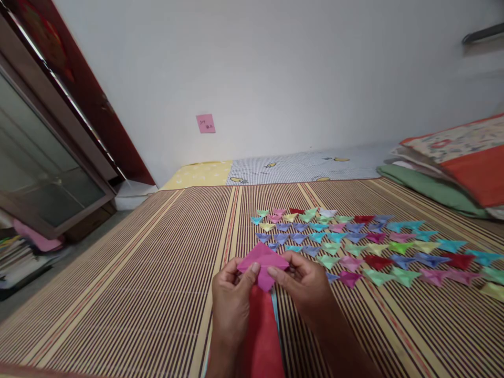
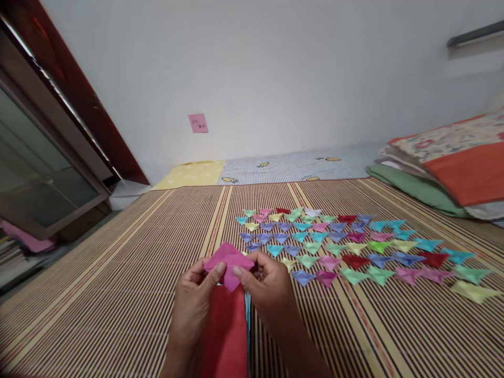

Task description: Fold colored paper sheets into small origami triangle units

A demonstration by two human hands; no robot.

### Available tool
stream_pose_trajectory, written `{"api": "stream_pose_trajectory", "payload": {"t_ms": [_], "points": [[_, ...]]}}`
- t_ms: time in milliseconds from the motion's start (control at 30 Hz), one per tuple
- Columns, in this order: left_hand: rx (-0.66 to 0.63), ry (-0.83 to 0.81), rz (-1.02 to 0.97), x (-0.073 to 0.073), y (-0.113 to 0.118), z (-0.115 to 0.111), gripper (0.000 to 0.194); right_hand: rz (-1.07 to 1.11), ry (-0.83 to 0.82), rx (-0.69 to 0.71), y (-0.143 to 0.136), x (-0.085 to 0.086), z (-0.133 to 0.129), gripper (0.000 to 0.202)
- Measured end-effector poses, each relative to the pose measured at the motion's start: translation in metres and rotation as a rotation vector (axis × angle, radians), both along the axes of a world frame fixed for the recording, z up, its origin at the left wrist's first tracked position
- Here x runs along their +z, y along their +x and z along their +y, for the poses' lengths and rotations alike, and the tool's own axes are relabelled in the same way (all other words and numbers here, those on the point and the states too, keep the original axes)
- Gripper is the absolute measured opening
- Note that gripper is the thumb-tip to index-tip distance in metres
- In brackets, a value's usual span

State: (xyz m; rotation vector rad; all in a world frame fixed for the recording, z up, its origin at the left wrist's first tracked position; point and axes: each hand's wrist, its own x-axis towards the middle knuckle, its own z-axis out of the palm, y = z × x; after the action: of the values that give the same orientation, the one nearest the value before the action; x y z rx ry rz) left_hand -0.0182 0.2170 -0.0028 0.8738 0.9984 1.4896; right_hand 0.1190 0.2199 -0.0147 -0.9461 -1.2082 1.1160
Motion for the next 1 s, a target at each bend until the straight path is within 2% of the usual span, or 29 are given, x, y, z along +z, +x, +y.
{"api": "stream_pose_trajectory", "payload": {"t_ms": [200,333,400,533,667,800,1000], "points": [[0.016,-0.04,-0.131,0.001,0.004,-0.004,0.023,-0.269,0.165,-0.125,-0.003,0.01,-0.007,0.025],[-0.031,-0.064,-0.219,0.003,0.006,-0.004,0.026,-0.354,0.189,-0.16,-0.003,0.012,-0.008,0.034],[-0.042,-0.075,-0.269,0.004,0.007,-0.004,0.027,-0.335,0.177,-0.123,0.0,0.012,-0.006,0.033],[-0.027,-0.088,-0.325,0.007,0.007,-0.002,0.032,-0.25,0.104,0.037,0.01,0.014,-0.004,0.015],[-0.036,-0.098,-0.367,0.011,0.005,0.0,0.037,-0.134,0.082,0.014,0.015,0.014,-0.003,0.038],[-0.07,-0.105,-0.374,0.012,0.005,0.001,0.04,-0.085,0.114,0.037,0.01,0.012,-0.005,0.03],[-0.054,-0.096,-0.405,0.013,0.007,0.001,0.036,-0.03,0.15,-0.056,0.002,0.009,-0.006,0.018]]}}
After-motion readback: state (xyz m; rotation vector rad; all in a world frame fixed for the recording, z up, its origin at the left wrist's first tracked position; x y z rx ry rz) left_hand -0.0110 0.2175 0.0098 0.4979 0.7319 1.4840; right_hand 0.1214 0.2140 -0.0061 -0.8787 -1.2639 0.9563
